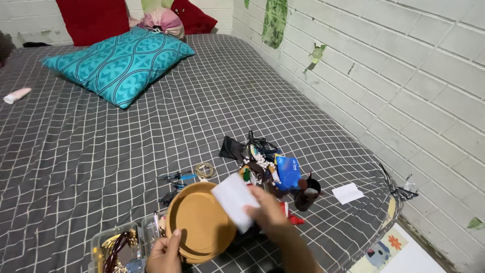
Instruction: Organize items from a closet shelf and drawer by sorting them on a bed.
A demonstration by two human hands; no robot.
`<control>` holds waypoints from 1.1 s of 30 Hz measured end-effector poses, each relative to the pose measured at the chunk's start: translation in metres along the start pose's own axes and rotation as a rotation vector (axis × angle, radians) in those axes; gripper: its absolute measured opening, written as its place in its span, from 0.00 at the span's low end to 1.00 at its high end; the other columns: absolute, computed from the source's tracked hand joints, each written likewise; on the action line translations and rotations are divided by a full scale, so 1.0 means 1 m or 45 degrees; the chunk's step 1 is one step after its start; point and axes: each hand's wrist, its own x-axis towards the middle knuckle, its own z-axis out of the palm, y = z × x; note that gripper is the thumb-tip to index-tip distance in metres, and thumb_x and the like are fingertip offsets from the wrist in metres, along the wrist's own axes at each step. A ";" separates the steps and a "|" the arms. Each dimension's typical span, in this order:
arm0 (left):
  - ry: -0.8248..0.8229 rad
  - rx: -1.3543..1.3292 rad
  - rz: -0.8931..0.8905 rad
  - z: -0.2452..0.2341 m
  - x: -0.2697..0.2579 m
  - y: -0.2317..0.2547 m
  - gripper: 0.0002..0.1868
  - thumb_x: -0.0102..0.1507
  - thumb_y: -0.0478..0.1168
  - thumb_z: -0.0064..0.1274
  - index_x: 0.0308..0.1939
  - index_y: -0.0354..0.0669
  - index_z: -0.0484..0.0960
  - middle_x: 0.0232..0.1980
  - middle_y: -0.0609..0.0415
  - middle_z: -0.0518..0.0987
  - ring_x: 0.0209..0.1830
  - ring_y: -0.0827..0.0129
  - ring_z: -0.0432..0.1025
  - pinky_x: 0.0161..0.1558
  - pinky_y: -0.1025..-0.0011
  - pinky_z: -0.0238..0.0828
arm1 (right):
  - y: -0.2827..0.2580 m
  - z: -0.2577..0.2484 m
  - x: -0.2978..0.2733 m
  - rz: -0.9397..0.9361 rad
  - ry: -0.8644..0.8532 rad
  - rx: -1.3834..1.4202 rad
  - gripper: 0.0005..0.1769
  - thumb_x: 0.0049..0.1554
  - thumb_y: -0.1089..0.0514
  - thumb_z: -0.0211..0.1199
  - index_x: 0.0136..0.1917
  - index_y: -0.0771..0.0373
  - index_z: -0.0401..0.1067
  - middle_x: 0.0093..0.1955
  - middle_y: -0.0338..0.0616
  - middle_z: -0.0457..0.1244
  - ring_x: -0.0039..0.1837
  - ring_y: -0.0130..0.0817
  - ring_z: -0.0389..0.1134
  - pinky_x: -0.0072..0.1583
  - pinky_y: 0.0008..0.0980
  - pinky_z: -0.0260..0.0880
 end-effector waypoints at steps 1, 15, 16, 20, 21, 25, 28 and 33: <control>0.000 0.002 0.003 -0.001 0.002 -0.006 0.19 0.61 0.42 0.64 0.22 0.37 0.74 0.18 0.50 0.75 0.12 0.75 0.63 0.17 0.75 0.56 | 0.015 0.012 0.006 -0.002 0.000 0.002 0.24 0.60 0.62 0.58 0.69 0.68 0.65 0.58 0.52 0.69 0.56 0.36 0.71 0.58 0.35 0.73; -0.137 -0.026 -0.052 0.031 -0.010 0.018 0.20 0.65 0.44 0.60 0.23 0.37 0.75 0.18 0.50 0.74 0.13 0.74 0.61 0.17 0.74 0.53 | -0.017 -0.010 -0.003 -0.240 0.559 -0.506 0.17 0.53 0.58 0.67 0.56 0.61 0.75 0.46 0.41 0.71 0.46 0.27 0.76 0.46 0.28 0.78; -0.151 -0.024 -0.054 0.038 -0.013 0.022 0.20 0.65 0.44 0.60 0.23 0.37 0.75 0.18 0.50 0.74 0.13 0.74 0.61 0.17 0.74 0.53 | -0.027 -0.037 -0.006 -0.238 0.573 -0.509 0.17 0.53 0.58 0.67 0.56 0.61 0.75 0.46 0.41 0.71 0.46 0.27 0.76 0.46 0.28 0.78; -0.173 -0.053 -0.133 0.064 -0.027 0.037 0.19 0.66 0.45 0.59 0.26 0.37 0.74 0.19 0.51 0.74 0.13 0.74 0.61 0.17 0.75 0.52 | -0.004 -0.166 -0.022 -0.034 1.316 -0.424 0.13 0.57 0.59 0.66 0.55 0.63 0.77 0.43 0.40 0.69 0.43 0.25 0.69 0.45 0.27 0.71; -0.175 -0.062 -0.133 0.069 -0.032 0.040 0.18 0.66 0.44 0.59 0.27 0.38 0.74 0.19 0.51 0.73 0.13 0.74 0.60 0.17 0.75 0.52 | 0.018 -0.203 -0.027 -0.014 1.525 -0.418 0.12 0.59 0.60 0.66 0.57 0.64 0.77 0.44 0.40 0.69 0.43 0.26 0.68 0.45 0.28 0.69; -0.226 -0.186 -0.169 0.099 -0.053 0.046 0.17 0.66 0.44 0.59 0.27 0.39 0.74 0.20 0.54 0.73 0.14 0.75 0.60 0.18 0.76 0.51 | 0.165 -0.311 -0.058 0.370 1.567 -0.268 0.21 0.58 0.63 0.66 0.65 0.62 0.72 0.48 0.43 0.67 0.44 0.29 0.64 0.44 0.32 0.64; -0.297 -0.274 -0.239 0.123 -0.064 0.061 0.16 0.67 0.44 0.59 0.29 0.40 0.74 0.22 0.57 0.72 0.17 0.77 0.60 0.20 0.77 0.52 | 0.203 -0.321 -0.065 0.478 1.447 -0.423 0.28 0.56 0.62 0.70 0.69 0.58 0.71 0.54 0.43 0.68 0.53 0.28 0.66 0.53 0.31 0.65; -0.358 -0.393 -0.355 0.149 -0.078 0.090 0.15 0.66 0.46 0.57 0.31 0.41 0.74 0.24 0.60 0.71 0.19 0.78 0.60 0.23 0.77 0.54 | 0.151 -0.284 -0.055 0.880 1.228 -0.087 0.40 0.61 0.59 0.58 0.83 0.42 0.51 0.76 0.52 0.55 0.74 0.43 0.57 0.71 0.41 0.58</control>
